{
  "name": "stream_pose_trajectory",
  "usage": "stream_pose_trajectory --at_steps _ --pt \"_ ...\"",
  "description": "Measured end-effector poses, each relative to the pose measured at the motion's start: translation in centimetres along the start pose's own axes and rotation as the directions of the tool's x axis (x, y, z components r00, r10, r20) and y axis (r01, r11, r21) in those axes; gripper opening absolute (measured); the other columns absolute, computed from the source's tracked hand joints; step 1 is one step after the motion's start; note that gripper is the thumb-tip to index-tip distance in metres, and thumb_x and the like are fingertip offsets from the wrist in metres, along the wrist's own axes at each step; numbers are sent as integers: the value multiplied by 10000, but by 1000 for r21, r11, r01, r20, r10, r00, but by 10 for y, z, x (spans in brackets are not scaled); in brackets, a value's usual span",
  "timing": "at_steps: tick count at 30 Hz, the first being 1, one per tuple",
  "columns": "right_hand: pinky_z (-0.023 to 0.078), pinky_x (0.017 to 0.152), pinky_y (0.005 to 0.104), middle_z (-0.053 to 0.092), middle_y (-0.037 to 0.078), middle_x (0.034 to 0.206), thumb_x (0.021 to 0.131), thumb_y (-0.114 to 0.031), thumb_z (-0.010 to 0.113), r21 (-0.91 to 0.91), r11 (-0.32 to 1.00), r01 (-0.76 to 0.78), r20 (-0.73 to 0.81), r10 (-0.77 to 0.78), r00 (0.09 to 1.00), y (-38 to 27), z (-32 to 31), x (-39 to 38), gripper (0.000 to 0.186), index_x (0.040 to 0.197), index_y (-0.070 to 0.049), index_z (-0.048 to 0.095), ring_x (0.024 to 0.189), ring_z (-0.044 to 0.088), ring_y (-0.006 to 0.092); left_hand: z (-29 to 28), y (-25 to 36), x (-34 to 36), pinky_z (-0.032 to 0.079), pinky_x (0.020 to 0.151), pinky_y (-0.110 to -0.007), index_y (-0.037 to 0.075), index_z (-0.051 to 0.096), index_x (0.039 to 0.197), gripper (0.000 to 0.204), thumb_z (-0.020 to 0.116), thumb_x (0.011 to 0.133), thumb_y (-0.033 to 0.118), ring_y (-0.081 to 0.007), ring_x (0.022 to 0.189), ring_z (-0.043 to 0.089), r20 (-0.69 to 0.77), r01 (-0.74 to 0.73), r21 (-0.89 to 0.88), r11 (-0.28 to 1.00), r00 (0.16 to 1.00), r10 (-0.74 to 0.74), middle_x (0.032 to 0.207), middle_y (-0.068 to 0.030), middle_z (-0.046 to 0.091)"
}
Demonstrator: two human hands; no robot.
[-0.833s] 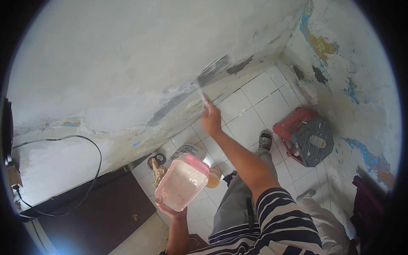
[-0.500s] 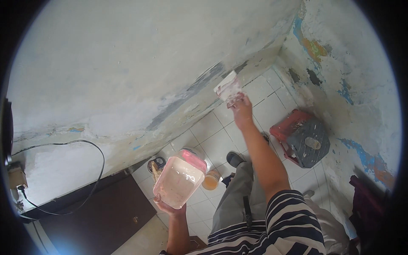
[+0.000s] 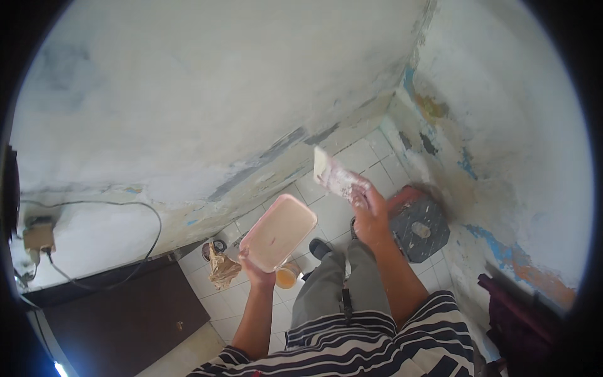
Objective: The person applies putty filler from a plastic container to a peeling wall section with a putty knife, smoothing the filler over the damaged area.
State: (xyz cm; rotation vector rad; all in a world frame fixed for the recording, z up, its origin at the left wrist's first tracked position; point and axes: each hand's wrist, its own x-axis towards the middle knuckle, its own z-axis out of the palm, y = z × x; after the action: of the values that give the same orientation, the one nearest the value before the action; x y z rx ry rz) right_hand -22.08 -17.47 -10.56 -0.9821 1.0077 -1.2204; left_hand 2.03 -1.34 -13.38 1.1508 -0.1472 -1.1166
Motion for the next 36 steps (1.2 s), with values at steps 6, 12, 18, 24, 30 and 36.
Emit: stream_pose_trajectory --at_steps 6,12,18,24,30,36 --pt "474 1001 381 695 154 1225 870 40 576 -479 720 501 429 -305 850 -118 27 2 423 1276 -48 656 1187 639 291 91 -7 0 463 1084 -447 41 483 1412 618 505 994 496 -272 1281 567 -122 -151 55 987 980 156 1381 -126 573" --pt "315 1131 587 681 71 1285 827 6 620 -610 261 748 705 -251 663 -134 40 -5 471 1277 -124 677 1254 594 281 146 0 4 458 1051 -412 115 425 1345 430 415 1064 441 -241 1267 527 -93 -159 -82 984 984 152 1336 -94 527" --pt "385 988 594 671 -13 1261 831 -62 656 -534 93 841 826 -155 542 -149 28 -7 415 1225 -179 704 1260 547 212 163 14 5 478 1044 -413 108 430 1355 480 397 1066 490 -249 1275 536 -135 -243 -130 961 965 226 1358 -108 529" --pt "396 889 514 675 -20 1253 815 -79 650 -449 120 885 878 -122 462 -174 15 -10 409 1206 -180 715 1229 554 211 163 14 5 523 1014 -432 108 424 1383 524 358 1069 522 -270 1266 565 -121 -266 -176 948 961 248 1391 -127 529" --pt "387 913 467 677 -15 1258 797 -54 644 -428 113 896 896 -72 437 -204 5 -15 416 1191 -161 722 1233 549 209 178 24 -11 553 937 -427 95 423 1307 431 354 1073 450 -271 1175 604 -159 -221 -238 946 970 186 1308 -123 545" --pt "388 937 443 684 5 1248 792 -37 630 -372 130 919 926 -11 376 -221 -4 -7 445 1213 -151 719 1233 549 221 168 13 -14 548 948 -429 103 419 1309 425 353 1075 452 -268 1200 589 -200 -217 -192 957 963 179 1318 -119 534"
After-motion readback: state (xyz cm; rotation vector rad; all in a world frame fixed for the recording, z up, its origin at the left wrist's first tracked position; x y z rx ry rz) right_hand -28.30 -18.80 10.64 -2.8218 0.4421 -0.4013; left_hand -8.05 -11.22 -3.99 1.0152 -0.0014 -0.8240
